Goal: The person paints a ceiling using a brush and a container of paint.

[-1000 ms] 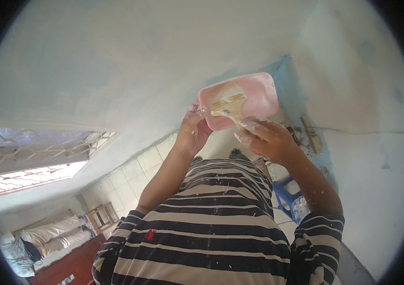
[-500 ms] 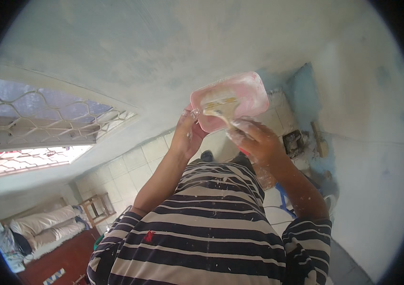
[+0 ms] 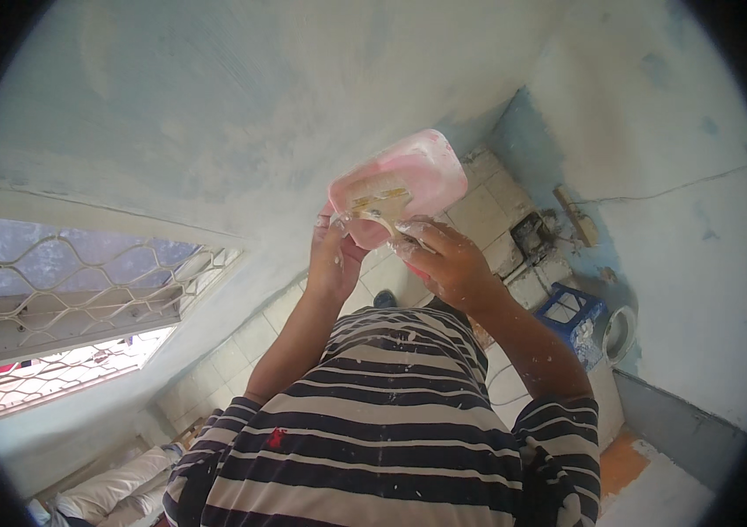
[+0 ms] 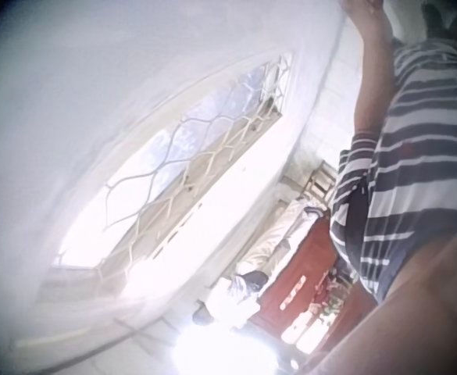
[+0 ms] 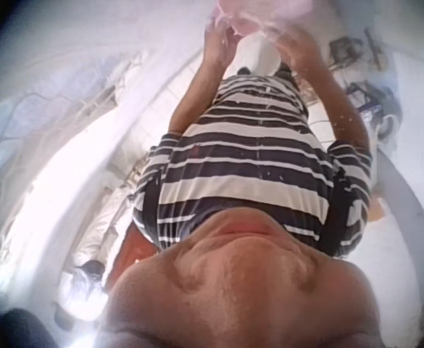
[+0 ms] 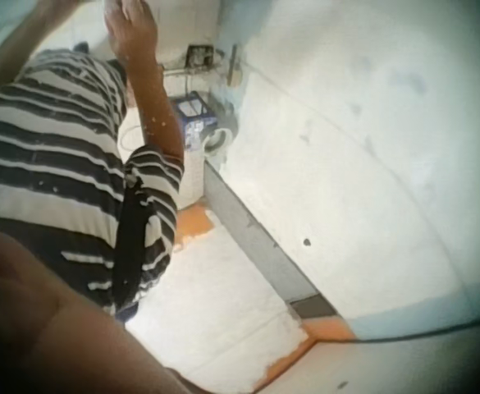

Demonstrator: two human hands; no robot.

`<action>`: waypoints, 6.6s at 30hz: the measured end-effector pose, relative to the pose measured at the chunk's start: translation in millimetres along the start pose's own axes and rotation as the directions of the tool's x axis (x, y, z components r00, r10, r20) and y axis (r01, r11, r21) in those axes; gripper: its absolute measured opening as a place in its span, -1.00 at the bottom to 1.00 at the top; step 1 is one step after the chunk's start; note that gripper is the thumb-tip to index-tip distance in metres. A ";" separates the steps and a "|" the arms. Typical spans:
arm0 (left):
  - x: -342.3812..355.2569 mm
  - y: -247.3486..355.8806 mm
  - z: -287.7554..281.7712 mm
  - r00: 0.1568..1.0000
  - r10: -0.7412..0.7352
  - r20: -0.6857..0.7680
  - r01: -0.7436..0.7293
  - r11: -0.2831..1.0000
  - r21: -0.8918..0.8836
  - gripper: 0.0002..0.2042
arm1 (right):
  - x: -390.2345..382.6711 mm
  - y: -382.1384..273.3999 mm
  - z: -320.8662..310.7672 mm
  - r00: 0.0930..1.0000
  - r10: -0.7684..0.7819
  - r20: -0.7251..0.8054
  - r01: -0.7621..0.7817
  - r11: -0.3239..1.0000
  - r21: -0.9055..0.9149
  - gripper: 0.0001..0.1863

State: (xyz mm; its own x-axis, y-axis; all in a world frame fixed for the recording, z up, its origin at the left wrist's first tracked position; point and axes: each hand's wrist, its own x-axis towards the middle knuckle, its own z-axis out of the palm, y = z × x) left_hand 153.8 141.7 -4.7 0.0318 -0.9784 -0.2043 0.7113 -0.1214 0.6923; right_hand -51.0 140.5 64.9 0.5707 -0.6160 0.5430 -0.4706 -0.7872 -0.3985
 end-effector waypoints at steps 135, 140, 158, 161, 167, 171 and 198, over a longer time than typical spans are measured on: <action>49.9 -78.2 -94.0 0.887 -0.461 -0.043 0.461 0.874 0.155 -0.47 | 183.8 297.3 -94.4 0.251 0.769 -0.588 0.098 0.585 0.805 -0.88; 60.9 -88.3 -124.4 0.853 -0.521 -0.034 0.518 0.837 0.174 -0.48 | 123.4 302.6 -17.5 0.172 0.654 -0.736 -0.119 0.756 0.644 -0.87; 47.4 -94.8 -167.6 0.860 -0.489 -0.143 0.507 0.849 0.150 -0.37 | 418.1 103.3 -343.1 0.200 0.334 -0.921 0.593 0.707 0.385 -0.81; 51.6 -95.0 -158.9 0.859 -0.488 -0.152 0.504 0.858 0.095 -0.47 | 364.2 180.1 -287.6 0.343 0.425 -0.838 0.558 0.625 0.545 -0.91; 80.1 -130.4 -154.2 0.837 -0.544 -0.054 0.546 0.823 0.156 -0.49 | 155.1 314.6 -50.8 0.101 0.777 -0.622 0.132 0.609 0.782 -0.91; 82.1 -116.0 -115.8 0.853 -0.512 -0.103 0.522 0.836 0.171 -0.51 | 121.3 295.6 1.4 0.033 0.967 -0.254 0.018 0.253 0.967 -0.91; 42.2 -154.2 -34.5 0.860 -0.233 -0.454 0.265 0.964 0.007 -0.36 | 44.8 337.4 82.5 0.404 0.902 -0.151 -0.491 0.353 0.796 -0.82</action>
State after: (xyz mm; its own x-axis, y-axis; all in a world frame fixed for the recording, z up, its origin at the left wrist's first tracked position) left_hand 69.7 125.0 -144.0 0.1804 -0.7373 -0.6511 0.6894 -0.3774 0.6184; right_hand -128.7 -155.0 -106.2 -0.2953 -0.9550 -0.0288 0.0893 0.0024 -0.9960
